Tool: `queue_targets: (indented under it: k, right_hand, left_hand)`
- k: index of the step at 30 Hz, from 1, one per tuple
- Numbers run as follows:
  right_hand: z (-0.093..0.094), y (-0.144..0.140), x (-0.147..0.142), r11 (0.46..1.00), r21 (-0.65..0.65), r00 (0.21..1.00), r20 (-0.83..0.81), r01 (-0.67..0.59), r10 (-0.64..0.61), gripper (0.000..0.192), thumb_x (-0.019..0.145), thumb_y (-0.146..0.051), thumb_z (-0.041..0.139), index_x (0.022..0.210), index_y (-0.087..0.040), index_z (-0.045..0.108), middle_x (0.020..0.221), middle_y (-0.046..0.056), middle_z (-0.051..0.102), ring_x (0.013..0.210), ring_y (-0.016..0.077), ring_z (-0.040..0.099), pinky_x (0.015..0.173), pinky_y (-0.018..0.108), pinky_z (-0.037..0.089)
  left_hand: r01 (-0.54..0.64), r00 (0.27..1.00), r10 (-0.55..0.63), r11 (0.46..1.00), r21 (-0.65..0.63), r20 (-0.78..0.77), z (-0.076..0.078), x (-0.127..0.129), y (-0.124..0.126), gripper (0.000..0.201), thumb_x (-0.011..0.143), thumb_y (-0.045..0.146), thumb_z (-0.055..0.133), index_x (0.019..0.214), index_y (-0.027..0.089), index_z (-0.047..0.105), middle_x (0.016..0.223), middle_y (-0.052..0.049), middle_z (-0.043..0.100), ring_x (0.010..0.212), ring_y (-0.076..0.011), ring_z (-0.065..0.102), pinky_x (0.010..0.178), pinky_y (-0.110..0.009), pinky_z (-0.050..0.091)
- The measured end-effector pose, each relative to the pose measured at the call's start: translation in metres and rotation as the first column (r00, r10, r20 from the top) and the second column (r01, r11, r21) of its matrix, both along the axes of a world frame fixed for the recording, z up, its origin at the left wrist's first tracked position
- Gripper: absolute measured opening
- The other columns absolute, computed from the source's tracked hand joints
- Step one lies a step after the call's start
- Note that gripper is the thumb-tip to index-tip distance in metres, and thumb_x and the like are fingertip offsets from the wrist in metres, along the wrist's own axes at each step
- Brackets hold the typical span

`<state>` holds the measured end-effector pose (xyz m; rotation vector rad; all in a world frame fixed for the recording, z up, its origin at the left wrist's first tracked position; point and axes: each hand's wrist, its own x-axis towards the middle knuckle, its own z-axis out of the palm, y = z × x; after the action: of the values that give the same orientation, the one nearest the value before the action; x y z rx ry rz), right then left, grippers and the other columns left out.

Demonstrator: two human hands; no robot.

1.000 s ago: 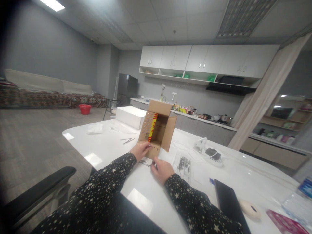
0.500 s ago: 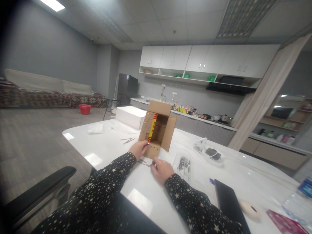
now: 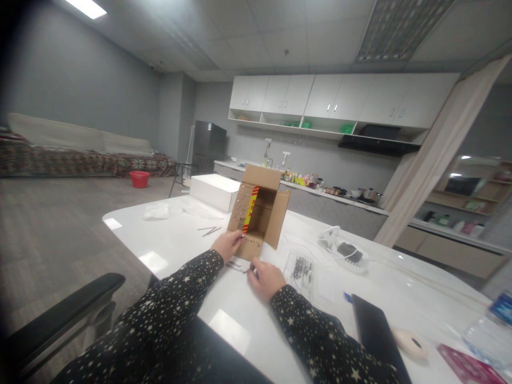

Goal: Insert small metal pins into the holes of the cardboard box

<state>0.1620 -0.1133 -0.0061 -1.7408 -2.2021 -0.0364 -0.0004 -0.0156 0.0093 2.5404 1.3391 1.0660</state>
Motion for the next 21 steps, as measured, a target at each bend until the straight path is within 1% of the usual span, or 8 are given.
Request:
queue_targets:
  k: [4, 9, 15, 21]
  right_hand:
    - [0.001, -0.0003, -0.0002, 1.0, -0.006, 1.0, 0.01, 0.006, -0.006, 0.014, 0.089, -0.029, 0.045, 0.092, -0.02, 0.056, 0.071, 0.0, 0.062, 0.064, 0.0127, 0.053, 0.059, 0.023, 0.027]
    - [0.0009, -0.0004, -0.0003, 1.0, 0.006, 1.0, 0.003, -0.007, 0.007, 0.014, 0.089, -0.029, 0.045, 0.091, -0.02, 0.055, 0.071, 0.0, 0.062, 0.063, 0.0126, 0.053, 0.059, 0.023, 0.027]
    - [0.001, -0.0005, -0.0006, 1.0, 0.002, 1.0, 0.005, 0.0, 0.0, 0.014, 0.089, -0.029, 0.045, 0.091, -0.021, 0.056, 0.071, 0.0, 0.062, 0.063, 0.0126, 0.053, 0.06, 0.023, 0.028]
    - [0.0013, -0.0004, -0.0008, 1.0, -0.004, 1.0, 0.0, 0.005, -0.005, 0.014, 0.089, -0.029, 0.045, 0.091, -0.021, 0.056, 0.072, 0.0, 0.063, 0.065, 0.0131, 0.054, 0.06, 0.023, 0.028]
  left_hand:
    - [-0.038, 0.998, 0.039, 0.999, 0.01, -0.045, -0.0007, 0.0001, 0.0, 0.022, 0.09, 0.029, 0.043, 0.096, 0.022, 0.063, 0.088, -0.005, 0.07, 0.084, -0.0192, 0.065, 0.072, -0.028, 0.046]
    - [-0.049, 0.995, 0.051, 0.998, 0.026, -0.09, -0.0004, -0.0002, -0.0009, 0.022, 0.091, 0.029, 0.041, 0.096, 0.022, 0.061, 0.09, -0.005, 0.069, 0.085, -0.0188, 0.064, 0.072, -0.027, 0.046]
    - [-0.092, 0.991, 0.093, 0.996, 0.018, -0.095, 0.0016, -0.0002, -0.0034, 0.026, 0.093, 0.034, 0.036, 0.097, 0.022, 0.059, 0.081, -0.006, 0.068, 0.081, -0.0191, 0.065, 0.069, -0.028, 0.044]
    - [-0.139, 0.978, 0.146, 0.988, 0.061, -0.147, 0.0021, -0.0005, -0.0052, 0.03, 0.094, 0.037, 0.031, 0.102, 0.023, 0.057, 0.079, -0.006, 0.068, 0.076, -0.0198, 0.065, 0.064, -0.027, 0.043]
